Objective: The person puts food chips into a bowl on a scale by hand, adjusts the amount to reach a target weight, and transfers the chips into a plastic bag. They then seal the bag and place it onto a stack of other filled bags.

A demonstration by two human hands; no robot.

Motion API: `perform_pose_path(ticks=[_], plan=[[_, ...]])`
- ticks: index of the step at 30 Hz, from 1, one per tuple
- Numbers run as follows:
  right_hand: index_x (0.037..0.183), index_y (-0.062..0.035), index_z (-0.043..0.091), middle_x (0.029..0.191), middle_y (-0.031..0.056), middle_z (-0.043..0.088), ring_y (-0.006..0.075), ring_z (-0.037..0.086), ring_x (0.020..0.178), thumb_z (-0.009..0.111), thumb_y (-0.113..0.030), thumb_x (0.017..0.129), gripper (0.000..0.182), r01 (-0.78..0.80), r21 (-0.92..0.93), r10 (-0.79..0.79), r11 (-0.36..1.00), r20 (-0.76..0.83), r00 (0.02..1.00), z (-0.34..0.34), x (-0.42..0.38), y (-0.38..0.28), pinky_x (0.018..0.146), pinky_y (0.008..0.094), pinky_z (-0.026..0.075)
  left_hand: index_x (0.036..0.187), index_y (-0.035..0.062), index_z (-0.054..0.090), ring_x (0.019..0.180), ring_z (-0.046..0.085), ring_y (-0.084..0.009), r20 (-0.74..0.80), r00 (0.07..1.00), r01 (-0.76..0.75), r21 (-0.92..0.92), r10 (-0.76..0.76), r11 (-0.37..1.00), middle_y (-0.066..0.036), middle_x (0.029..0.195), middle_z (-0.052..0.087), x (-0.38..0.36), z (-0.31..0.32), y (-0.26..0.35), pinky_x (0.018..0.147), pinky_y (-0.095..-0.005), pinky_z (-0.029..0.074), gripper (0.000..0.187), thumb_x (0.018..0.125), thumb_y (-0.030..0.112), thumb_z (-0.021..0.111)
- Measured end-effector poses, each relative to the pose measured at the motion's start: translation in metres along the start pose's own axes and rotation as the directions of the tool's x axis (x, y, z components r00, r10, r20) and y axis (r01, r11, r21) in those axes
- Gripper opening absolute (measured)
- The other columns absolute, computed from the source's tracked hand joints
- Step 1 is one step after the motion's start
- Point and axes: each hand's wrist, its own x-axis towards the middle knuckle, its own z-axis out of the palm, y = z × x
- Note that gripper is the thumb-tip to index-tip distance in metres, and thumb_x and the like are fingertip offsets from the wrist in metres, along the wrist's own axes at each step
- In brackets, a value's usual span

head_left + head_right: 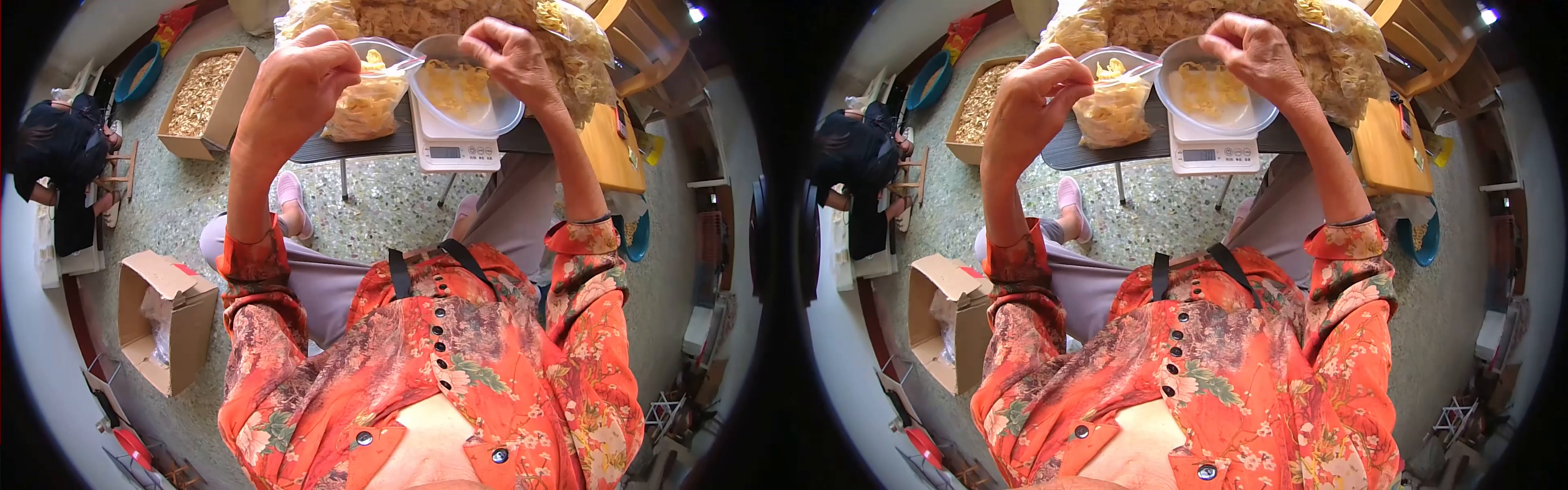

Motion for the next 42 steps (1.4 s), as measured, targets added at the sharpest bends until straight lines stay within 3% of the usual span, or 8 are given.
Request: perform_pose_path(ticks=[4,11,21,28,31,34,35,42], plan=[[0.103,-0.0028,0.075,0.086,0.0075,0.073,0.0144,0.069,0.080,0.072,-0.013,0.091,0.016,-0.017,-0.126,0.035,0.992,0.146,0.989,0.016,-0.010,0.040,0.076,0.0305,0.056,0.094,-0.0026,0.071,0.083,0.069,-0.0179,-0.020,0.999,0.035,0.015,-0.035,0.999,-0.009,0.094,0.067,0.002,0.001,0.003,0.076,-0.0290,0.057,0.009,0.086,-0.002,0.074],[0.116,-0.0136,0.069,0.104,0.0141,0.067,0.0319,0.066,0.102,0.074,-0.026,0.086,0.034,0.109,-0.283,-0.060,0.953,0.174,0.983,0.046,-0.002,0.025,0.090,0.0428,0.052,0.094,-0.0024,0.072,0.083,0.069,-0.0180,-0.019,0.998,0.058,-0.014,-0.058,0.998,-0.009,0.094,0.067,0.001,-0.001,0.007,0.076,-0.0295,0.058,0.008,0.086,-0.002,0.074],[0.101,-0.0106,0.072,0.102,0.0116,0.065,0.0294,0.066,0.099,0.075,-0.024,0.085,0.021,0.082,-0.359,0.014,0.930,0.259,0.966,0.042,-0.006,0.029,0.088,0.0398,0.052,0.094,-0.0016,0.072,0.082,0.069,-0.0186,-0.023,0.999,0.034,-0.009,-0.034,0.999,-0.008,0.094,0.067,0.002,0.000,0.005,0.076,-0.0289,0.057,0.009,0.085,-0.002,0.075],[0.102,-0.0023,0.075,0.084,0.0057,0.073,0.0129,0.066,0.074,0.076,-0.026,0.091,0.026,-0.087,0.074,0.085,0.993,0.027,0.996,0.013,-0.010,0.043,0.068,0.0326,0.054,0.093,0.0000,0.072,0.079,0.068,-0.0175,-0.039,0.999,-0.024,0.042,0.026,0.999,-0.006,0.092,0.066,0.003,-0.001,0.005,0.072,-0.0299,0.054,0.009,0.084,-0.001,0.076],[0.106,-0.0032,0.073,0.084,0.0011,0.071,0.0046,0.061,0.072,0.076,-0.024,0.094,0.024,-0.214,0.523,0.205,0.825,0.076,0.976,-0.005,-0.012,0.030,0.058,0.0199,0.045,0.087,0.0031,0.069,0.076,0.065,-0.0335,-0.084,0.995,-0.052,-0.004,0.051,0.999,-0.011,0.089,0.064,0.004,0.001,0.009,0.069,-0.0409,0.051,0.006,0.083,0.004,0.073],[0.107,-0.0045,0.073,0.084,0.0010,0.071,0.0037,0.059,0.071,0.077,-0.022,0.094,0.022,-0.147,0.696,0.147,0.703,0.060,0.987,-0.010,-0.007,-0.006,0.055,0.0180,0.042,0.086,0.0034,0.069,0.076,0.065,-0.0339,-0.088,0.994,-0.061,0.035,0.064,0.998,-0.010,0.089,0.064,0.004,0.001,0.007,0.069,-0.0421,0.051,0.006,0.083,0.006,0.074],[0.107,-0.0028,0.072,0.087,0.0019,0.072,0.0051,0.062,0.072,0.077,-0.018,0.094,0.021,-0.111,0.714,0.104,0.691,0.054,0.993,-0.010,-0.006,-0.025,0.058,0.0191,0.047,0.090,0.0022,0.071,0.076,0.066,-0.0222,-0.055,0.997,-0.045,0.079,0.049,0.996,-0.008,0.090,0.066,0.003,-0.001,0.005,0.069,-0.0320,0.052,0.009,0.083,0.002,0.076],[0.104,-0.0001,0.074,0.085,0.0044,0.074,0.0076,0.066,0.075,0.078,-0.017,0.092,0.021,0.124,0.487,-0.141,0.864,-0.003,0.990,0.039,0.015,-0.087,0.068,0.0250,0.055,0.088,0.0044,0.070,0.076,0.067,-0.0254,-0.066,0.995,-0.066,0.097,0.073,0.993,-0.008,0.088,0.066,0.002,-0.006,0.007,0.069,-0.0353,0.053,0.006,0.084,0.004,0.075]])
